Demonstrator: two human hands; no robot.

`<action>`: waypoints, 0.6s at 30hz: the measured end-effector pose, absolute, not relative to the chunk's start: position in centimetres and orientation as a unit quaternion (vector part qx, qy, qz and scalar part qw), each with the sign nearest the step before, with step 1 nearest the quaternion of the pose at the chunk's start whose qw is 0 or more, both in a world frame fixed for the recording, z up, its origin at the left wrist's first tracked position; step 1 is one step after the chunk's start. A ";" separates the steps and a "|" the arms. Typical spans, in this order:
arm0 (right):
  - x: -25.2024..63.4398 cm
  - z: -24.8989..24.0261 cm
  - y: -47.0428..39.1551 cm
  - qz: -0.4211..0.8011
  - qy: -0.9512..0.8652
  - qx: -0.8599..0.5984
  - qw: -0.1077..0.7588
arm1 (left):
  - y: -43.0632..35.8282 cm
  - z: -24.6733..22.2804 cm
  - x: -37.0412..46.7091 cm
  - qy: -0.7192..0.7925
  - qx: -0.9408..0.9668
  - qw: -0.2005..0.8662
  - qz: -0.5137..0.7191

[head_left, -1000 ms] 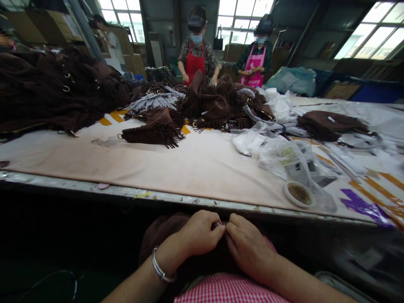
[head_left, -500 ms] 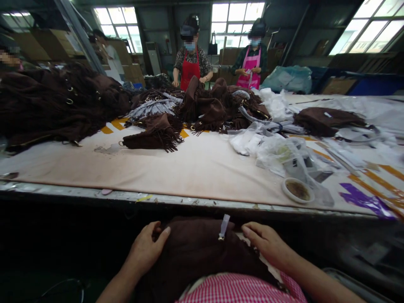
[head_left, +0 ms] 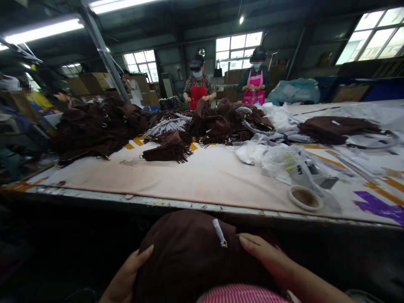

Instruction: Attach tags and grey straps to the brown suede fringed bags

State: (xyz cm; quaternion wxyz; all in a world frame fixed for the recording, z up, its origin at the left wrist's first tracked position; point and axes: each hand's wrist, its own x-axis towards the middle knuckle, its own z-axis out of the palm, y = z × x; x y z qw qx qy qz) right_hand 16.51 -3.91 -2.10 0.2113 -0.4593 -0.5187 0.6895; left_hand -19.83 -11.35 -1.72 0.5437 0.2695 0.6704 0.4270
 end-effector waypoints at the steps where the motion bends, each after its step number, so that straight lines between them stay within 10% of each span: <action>1: 16.3 -1.1 -3.7 0.728 -0.497 -0.404 0.246 | -11.4 0.5 -19.7 0.626 0.234 0.569 0.480; 8: 15.5 4.6 -1.5 0.776 -0.473 -0.258 0.327 | -8.4 11.6 -18.1 0.548 0.258 0.493 0.624; 18: 19.2 1.4 2.1 0.632 -0.436 -0.510 0.387 | 2.1 5.4 -14.4 0.513 0.181 0.682 0.488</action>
